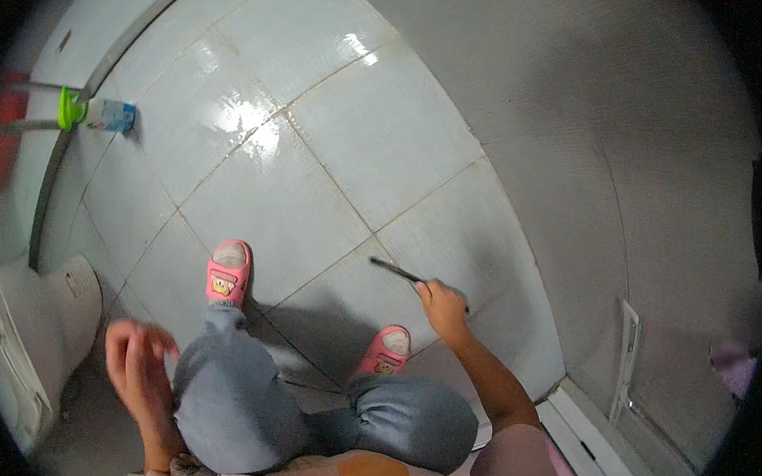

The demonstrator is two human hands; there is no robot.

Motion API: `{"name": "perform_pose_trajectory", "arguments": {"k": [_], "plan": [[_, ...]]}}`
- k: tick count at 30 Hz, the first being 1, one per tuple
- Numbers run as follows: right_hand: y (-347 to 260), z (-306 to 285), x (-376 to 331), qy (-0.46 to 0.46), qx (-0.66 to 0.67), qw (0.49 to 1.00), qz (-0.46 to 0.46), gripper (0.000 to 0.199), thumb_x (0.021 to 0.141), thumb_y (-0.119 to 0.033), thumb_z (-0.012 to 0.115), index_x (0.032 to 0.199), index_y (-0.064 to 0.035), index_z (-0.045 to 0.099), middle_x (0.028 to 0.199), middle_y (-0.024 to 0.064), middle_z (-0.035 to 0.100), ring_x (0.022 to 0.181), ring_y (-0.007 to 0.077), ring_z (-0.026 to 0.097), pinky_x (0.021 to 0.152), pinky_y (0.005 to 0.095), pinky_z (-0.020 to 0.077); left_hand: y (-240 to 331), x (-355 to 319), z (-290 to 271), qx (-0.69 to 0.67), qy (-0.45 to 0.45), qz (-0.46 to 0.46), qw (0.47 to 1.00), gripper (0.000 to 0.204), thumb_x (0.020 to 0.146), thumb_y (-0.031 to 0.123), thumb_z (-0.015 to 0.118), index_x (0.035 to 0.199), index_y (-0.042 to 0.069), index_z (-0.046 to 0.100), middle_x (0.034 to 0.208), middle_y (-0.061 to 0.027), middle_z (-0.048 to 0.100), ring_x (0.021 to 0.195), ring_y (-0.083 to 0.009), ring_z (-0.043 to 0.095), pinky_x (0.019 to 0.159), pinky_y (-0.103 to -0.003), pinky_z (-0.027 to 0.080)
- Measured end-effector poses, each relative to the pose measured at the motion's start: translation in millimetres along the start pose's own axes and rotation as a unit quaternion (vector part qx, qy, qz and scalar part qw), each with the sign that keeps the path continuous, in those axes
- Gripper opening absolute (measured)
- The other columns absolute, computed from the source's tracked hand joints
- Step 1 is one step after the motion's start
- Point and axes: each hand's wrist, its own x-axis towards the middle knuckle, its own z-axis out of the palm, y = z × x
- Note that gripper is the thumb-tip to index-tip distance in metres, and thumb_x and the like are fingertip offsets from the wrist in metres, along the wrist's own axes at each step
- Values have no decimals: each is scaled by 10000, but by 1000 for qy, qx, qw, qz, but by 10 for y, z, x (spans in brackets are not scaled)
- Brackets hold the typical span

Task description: The person is cleaning the grout lines on a tiled bathroom floor using a small metal scraper. They scrape along the grout lines between tiles and near the base of a shower door. At one point, they pick up a spray bottle and apply liquid to the floor before continuing to scrape.

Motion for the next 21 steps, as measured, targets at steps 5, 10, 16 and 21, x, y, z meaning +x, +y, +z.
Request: {"name": "perform_pose_trajectory", "arguments": {"k": [5,10,16,21], "plan": [[-155,-25,722,16,-43,969,-244,392,793,-371,523,586,-39,541,526,128,534,463,291,519,447,370,395,704,-581,118,140,-317,181,920,80,767,108,578,801,38,556,681,-82,583,588,-206,580,540,-291,464],[-95,-223,1278,-49,-113,950,-286,432,768,-460,508,599,-65,556,514,105,535,473,266,539,441,360,402,802,-816,268,218,-244,126,937,112,768,176,558,689,97,565,604,-19,589,550,-166,601,498,-263,446],[-417,-76,1346,-104,-118,939,-306,490,783,-530,424,702,-88,620,594,118,591,558,275,586,499,386,434,707,-808,382,223,-294,73,927,86,745,145,593,698,78,566,616,-34,595,577,-192,605,515,-282,452],[-117,-456,1698,-176,-199,911,-317,492,785,-534,414,720,-97,629,624,112,599,593,286,589,526,400,439,469,-782,319,132,-263,28,955,60,740,111,595,710,66,569,623,-47,594,583,-201,605,524,-283,454]]}}
